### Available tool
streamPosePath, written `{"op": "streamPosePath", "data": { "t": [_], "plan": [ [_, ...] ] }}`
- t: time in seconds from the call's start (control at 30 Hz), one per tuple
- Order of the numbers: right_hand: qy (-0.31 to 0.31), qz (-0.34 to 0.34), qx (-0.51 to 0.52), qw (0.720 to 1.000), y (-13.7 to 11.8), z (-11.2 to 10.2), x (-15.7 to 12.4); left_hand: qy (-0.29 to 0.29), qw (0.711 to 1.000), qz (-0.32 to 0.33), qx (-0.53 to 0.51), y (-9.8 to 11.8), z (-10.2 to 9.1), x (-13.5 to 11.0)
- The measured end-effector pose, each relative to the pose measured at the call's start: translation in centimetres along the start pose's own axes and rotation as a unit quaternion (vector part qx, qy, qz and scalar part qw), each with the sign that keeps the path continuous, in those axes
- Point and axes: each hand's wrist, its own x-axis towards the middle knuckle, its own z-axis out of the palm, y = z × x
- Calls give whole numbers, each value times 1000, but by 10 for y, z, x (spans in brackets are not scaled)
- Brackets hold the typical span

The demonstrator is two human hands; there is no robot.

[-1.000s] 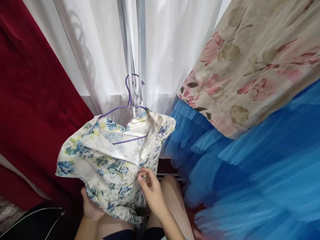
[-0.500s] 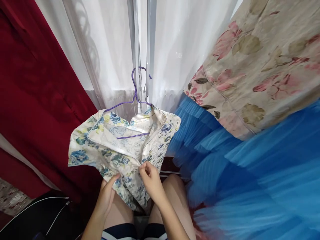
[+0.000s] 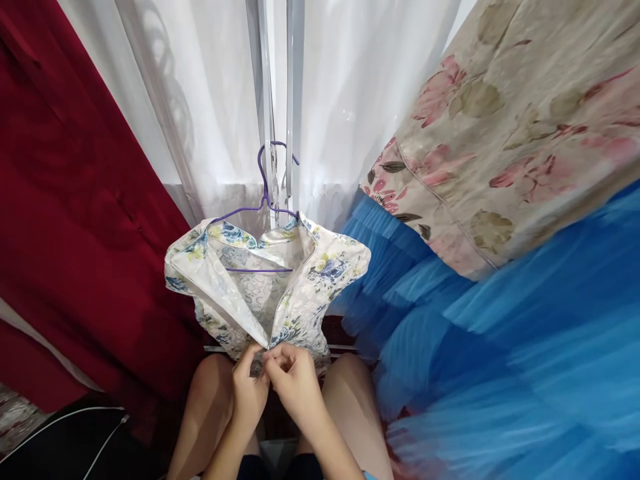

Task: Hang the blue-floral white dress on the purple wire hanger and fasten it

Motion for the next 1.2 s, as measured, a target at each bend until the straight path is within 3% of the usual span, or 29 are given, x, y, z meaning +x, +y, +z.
{"op": "streamPosePath", "data": {
  "t": [0.13, 0.23, 0.4, 0.53, 0.6, 0.7, 0.8, 0.93, 1.07, 1.13, 1.2],
  "plan": [
    [14, 20, 36, 999, -11, 4, 0, -6, 1000, -27, -13, 4, -5, 2],
    [46, -4, 74, 996, -35, -1, 9, -23, 999, -28, -7, 11, -10, 2],
    [81, -115, 90, 986, -115, -15, 43, -58, 998, -36, 15, 18, -12, 6],
    [82, -182, 128, 971, -173, -20, 73, -39, 998, -40, -2, 15, -10, 6],
    [78, -193, 135, 969, -184, -20, 80, -29, 999, -45, -12, 12, -10, 4],
    [51, -191, 132, 971, -179, -18, 80, -47, 997, -52, -25, 15, -18, 7],
    [61, -189, 112, 974, -166, -16, 70, -41, 998, -30, -32, 33, -35, 34],
    [79, -207, 59, 973, -165, -12, 53, 34, 996, 68, -39, 84, -63, 108],
    [55, -229, 34, 971, -174, -14, 46, -42, 971, 233, 22, 130, -73, 176],
    [36, -228, 30, 972, -172, -15, 50, -68, 953, 286, 66, 142, -73, 190],
    [41, -236, 15, 971, -162, -14, 58, -52, 944, 314, 84, 148, -71, 194]
  ]
}}
